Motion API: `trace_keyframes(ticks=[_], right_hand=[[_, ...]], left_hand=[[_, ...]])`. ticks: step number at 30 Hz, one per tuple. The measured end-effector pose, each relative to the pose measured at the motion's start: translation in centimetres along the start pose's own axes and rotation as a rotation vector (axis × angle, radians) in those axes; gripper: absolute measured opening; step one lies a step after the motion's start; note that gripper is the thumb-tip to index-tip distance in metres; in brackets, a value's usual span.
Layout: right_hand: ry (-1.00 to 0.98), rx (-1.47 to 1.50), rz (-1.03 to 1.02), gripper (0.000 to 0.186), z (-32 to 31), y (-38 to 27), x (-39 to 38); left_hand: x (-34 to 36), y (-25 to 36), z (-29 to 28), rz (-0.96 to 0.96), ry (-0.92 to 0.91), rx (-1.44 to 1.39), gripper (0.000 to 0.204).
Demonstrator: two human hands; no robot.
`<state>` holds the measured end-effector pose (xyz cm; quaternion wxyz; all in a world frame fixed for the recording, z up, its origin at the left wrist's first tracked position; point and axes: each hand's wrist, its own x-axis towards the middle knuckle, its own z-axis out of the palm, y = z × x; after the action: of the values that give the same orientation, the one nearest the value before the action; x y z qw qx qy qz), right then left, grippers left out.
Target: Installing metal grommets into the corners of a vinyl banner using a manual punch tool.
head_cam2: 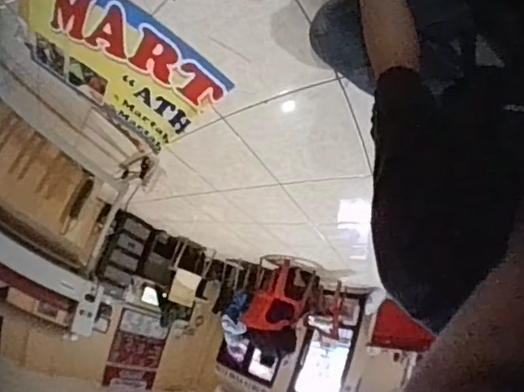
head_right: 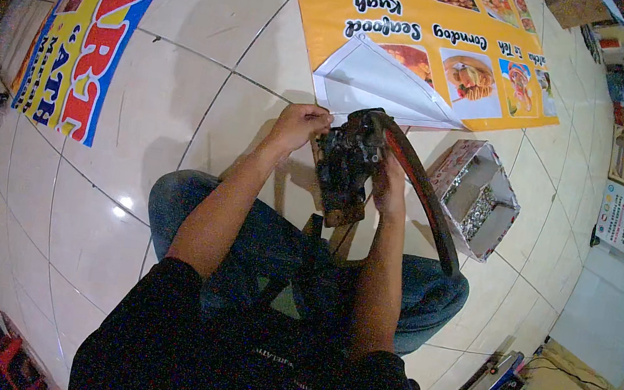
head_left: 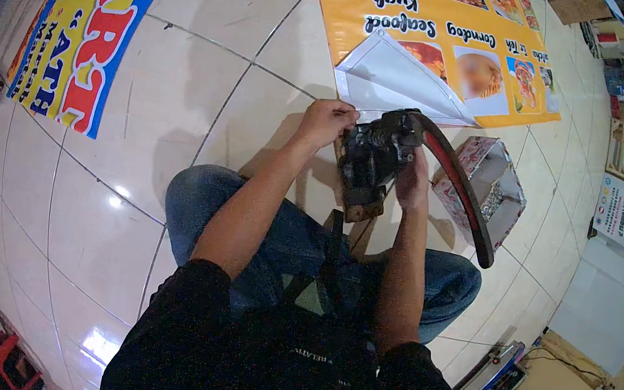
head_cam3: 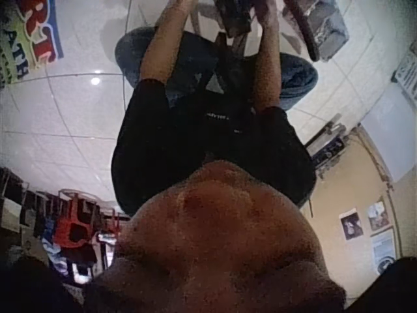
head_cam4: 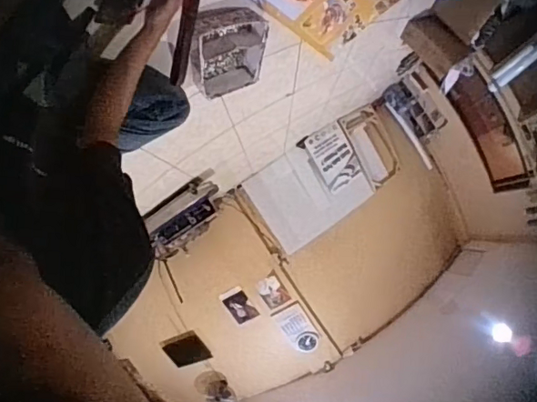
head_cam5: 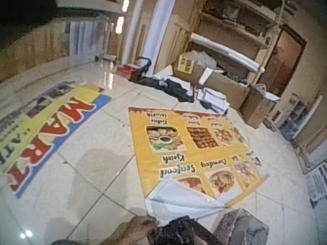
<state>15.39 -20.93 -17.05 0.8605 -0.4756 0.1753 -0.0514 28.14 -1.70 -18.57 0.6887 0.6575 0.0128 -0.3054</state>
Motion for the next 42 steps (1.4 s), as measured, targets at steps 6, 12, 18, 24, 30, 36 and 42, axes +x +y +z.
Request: trace_keyframes(ticks=[6, 12, 18, 24, 30, 36, 42], right_hand=[[0.187, -1.084, 0.074, 0.032, -3.6, -3.3, 2.6], [0.238, -1.24, -0.001, 0.033, -7.0, -4.1, 2.7], [0.216, -1.205, -0.161, 0.028, -5.5, -0.3, 3.5], [0.038, -1.161, -0.356, 0.024, -2.7, 0.4, 3.6], [0.04, -1.0, -0.237, 0.02, -2.5, 0.3, 4.3], [-0.232, -0.899, -0.231, 0.029, -1.3, 0.6, 5.1], [-0.477, -1.112, -0.128, 0.07, -1.8, 0.8, 6.4]], left_hand=[[0.4, 0.1, 0.4, 0.0, 0.057, 0.007, 0.023], [-0.3, 1.6, 0.9, 0.009, 0.057, 0.017, 0.025], [-0.8, 1.7, 1.4, 0.061, 0.071, -0.135, 0.021], [-0.3, 0.7, 1.0, 0.081, 0.038, -0.139, 0.025], [-0.9, 2.0, 1.8, 0.059, 0.078, -0.08, 0.026], [-0.8, 2.5, 1.6, 0.029, 0.112, -0.001, 0.031], [-0.3, 1.4, 0.5, -0.12, 0.119, -0.136, 0.037]])
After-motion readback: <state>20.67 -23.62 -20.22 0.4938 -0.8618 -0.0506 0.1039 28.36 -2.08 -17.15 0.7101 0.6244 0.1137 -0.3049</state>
